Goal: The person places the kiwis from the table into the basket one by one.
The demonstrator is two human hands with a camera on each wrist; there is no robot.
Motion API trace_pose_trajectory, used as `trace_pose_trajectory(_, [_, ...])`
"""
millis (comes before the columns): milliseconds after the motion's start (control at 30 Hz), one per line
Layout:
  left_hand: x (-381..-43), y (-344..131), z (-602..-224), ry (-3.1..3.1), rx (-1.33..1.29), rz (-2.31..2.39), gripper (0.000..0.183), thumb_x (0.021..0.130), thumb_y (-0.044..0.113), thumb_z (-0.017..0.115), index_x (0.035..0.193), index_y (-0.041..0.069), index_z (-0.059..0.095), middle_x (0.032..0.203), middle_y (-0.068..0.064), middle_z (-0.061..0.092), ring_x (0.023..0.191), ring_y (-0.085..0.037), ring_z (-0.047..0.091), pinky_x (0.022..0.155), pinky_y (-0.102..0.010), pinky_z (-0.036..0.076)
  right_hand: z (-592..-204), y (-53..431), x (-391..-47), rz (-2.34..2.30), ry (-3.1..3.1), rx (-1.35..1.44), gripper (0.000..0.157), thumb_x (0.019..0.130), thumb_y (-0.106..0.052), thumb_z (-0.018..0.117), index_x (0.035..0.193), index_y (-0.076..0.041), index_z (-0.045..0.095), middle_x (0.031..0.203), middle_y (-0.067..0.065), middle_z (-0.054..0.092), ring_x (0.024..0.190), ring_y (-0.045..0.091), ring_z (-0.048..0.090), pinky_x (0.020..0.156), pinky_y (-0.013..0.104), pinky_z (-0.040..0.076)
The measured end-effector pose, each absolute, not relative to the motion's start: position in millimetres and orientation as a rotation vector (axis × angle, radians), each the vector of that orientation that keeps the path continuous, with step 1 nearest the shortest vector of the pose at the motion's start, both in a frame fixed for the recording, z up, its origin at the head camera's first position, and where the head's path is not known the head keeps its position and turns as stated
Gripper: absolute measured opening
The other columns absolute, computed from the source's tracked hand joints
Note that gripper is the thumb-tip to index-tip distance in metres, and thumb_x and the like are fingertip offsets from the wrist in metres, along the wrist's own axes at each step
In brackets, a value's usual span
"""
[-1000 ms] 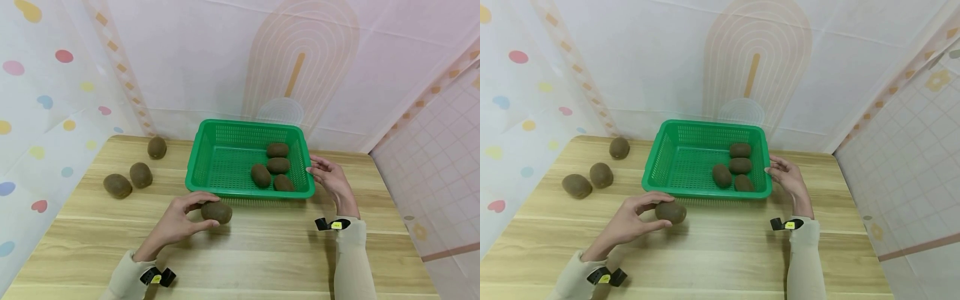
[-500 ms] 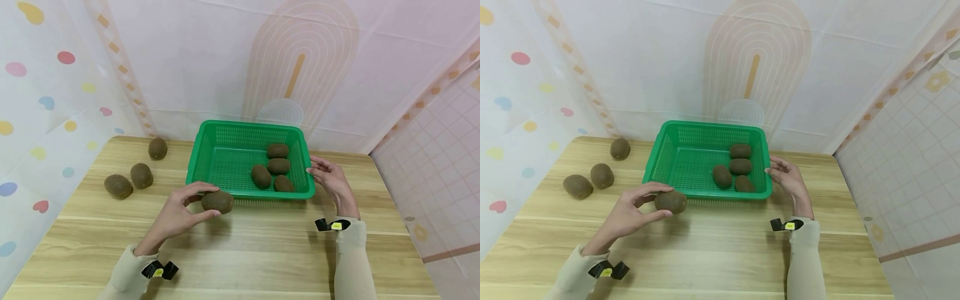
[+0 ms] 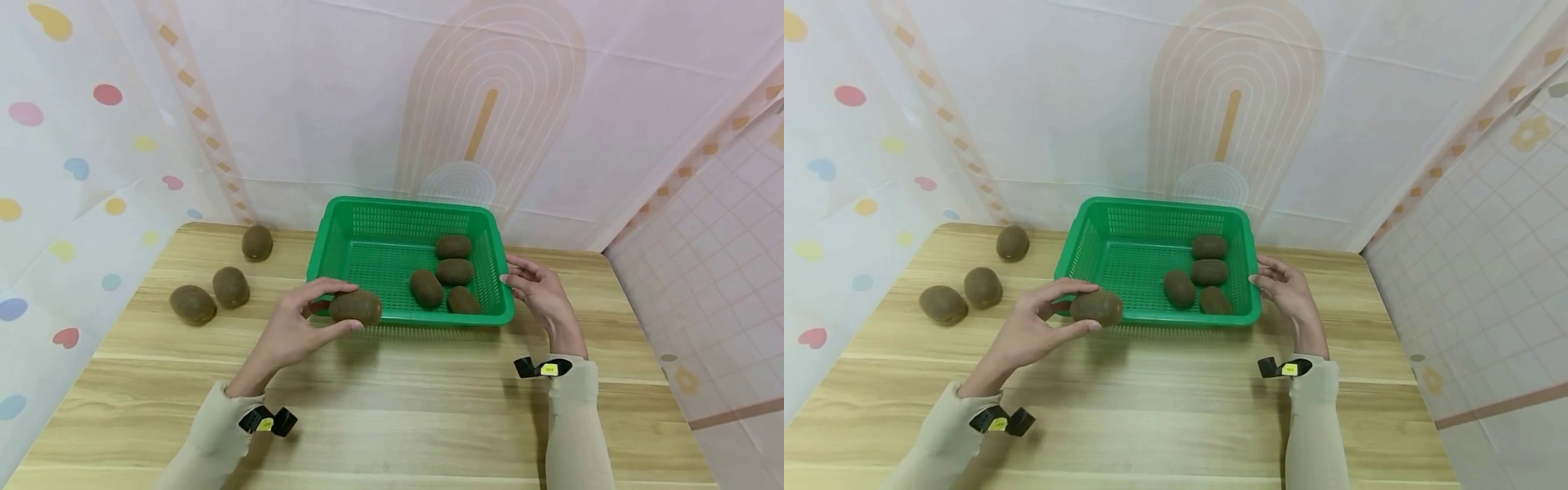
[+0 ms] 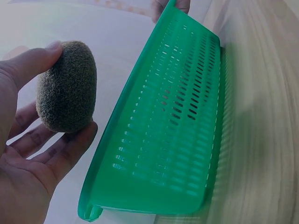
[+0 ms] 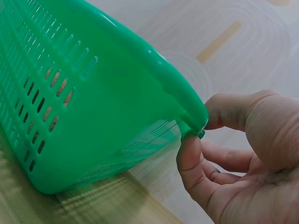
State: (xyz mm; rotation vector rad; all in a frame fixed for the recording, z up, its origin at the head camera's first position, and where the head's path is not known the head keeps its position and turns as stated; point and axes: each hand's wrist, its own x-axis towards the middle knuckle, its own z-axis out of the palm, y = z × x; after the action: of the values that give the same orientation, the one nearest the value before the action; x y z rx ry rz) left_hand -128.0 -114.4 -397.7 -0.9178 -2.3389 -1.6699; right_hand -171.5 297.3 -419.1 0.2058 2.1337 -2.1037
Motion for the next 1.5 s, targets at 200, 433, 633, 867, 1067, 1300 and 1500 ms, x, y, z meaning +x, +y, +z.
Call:
trace_pose_trajectory(200, [-142, -118, -405, -2.345, -0.915, -1.615, 0.047, 0.073, 0.018, 0.082, 0.117, 0.022, 0.064, 0.115, 0.007, 0.063, 0.100, -0.013, 0.061, 0.075, -0.027, 0.056, -419, 297, -171, -2.096, 2.134, 0.235, 0.058, 0.087, -0.011, 0.068, 0.140, -0.006, 0.044, 0.109, 0.007, 0.053, 0.087, 0.009, 0.059, 0.072, 0.019, 0.053])
trace_pose_trajectory(433, [-151, -120, -403, -2.372, -0.878, -1.542, 0.044, 0.076, 0.024, 0.080, 0.117, 0.024, 0.064, 0.115, 0.009, 0.063, 0.099, -0.010, 0.061, 0.077, -0.027, 0.056, -418, 296, -171, -2.094, 2.138, 0.248, 0.057, 0.087, -0.011, 0.067, 0.140, -0.007, 0.045, 0.108, 0.006, 0.054, 0.087, 0.008, 0.059, 0.071, 0.018, 0.053])
trace_pose_trajectory(633, [-157, -121, -402, -2.418, -0.836, -1.467, 0.044, 0.076, 0.031, 0.079, 0.116, 0.026, 0.064, 0.113, 0.011, 0.063, 0.098, -0.007, 0.061, 0.076, -0.025, 0.055, -420, 295, -172, -2.049, 2.175, 0.240, 0.057, 0.088, -0.012, 0.067, 0.140, -0.009, 0.044, 0.112, 0.006, 0.054, 0.091, 0.009, 0.059, 0.075, 0.020, 0.054])
trace_pose_trajectory(867, [-161, -118, -404, -2.416, -0.857, -1.419, 0.046, 0.076, 0.033, 0.079, 0.118, 0.023, 0.064, 0.114, 0.010, 0.062, 0.097, -0.007, 0.060, 0.075, -0.023, 0.054, -420, 297, -172, -1.946, 2.292, 0.220, 0.056, 0.088, -0.018, 0.068, 0.139, -0.012, 0.046, 0.112, 0.006, 0.056, 0.084, 0.008, 0.058, 0.069, 0.022, 0.050])
trace_pose_trajectory(1067, [-164, -117, -408, -2.396, -0.904, -1.293, 0.045, 0.075, 0.026, 0.080, 0.117, 0.017, 0.065, 0.114, 0.004, 0.061, 0.096, -0.010, 0.060, 0.074, -0.026, 0.053, -420, 297, -172, -1.934, 2.314, 0.185, 0.056, 0.089, -0.018, 0.067, 0.140, -0.011, 0.045, 0.108, 0.005, 0.057, 0.080, 0.009, 0.056, 0.065, 0.025, 0.049])
trace_pose_trajectory(1300, [-165, -119, -410, -2.381, -0.893, -1.251, 0.043, 0.077, 0.019, 0.079, 0.117, 0.018, 0.065, 0.113, 0.003, 0.062, 0.104, -0.014, 0.059, 0.081, -0.038, 0.054, -420, 297, -173, -1.929, 2.328, 0.163, 0.054, 0.090, -0.017, 0.065, 0.140, -0.011, 0.045, 0.106, 0.005, 0.057, 0.077, 0.009, 0.055, 0.063, 0.024, 0.049])
trace_pose_trajectory(1500, [-168, -121, -408, -2.345, -0.870, -1.223, 0.048, 0.076, 0.021, 0.080, 0.121, 0.017, 0.062, 0.114, 0.001, 0.063, 0.108, -0.021, 0.059, 0.086, -0.037, 0.050, -421, 299, -172, -1.920, 2.328, 0.164, 0.055, 0.090, -0.018, 0.065, 0.140, -0.012, 0.045, 0.109, 0.006, 0.057, 0.078, 0.009, 0.055, 0.064, 0.026, 0.049])
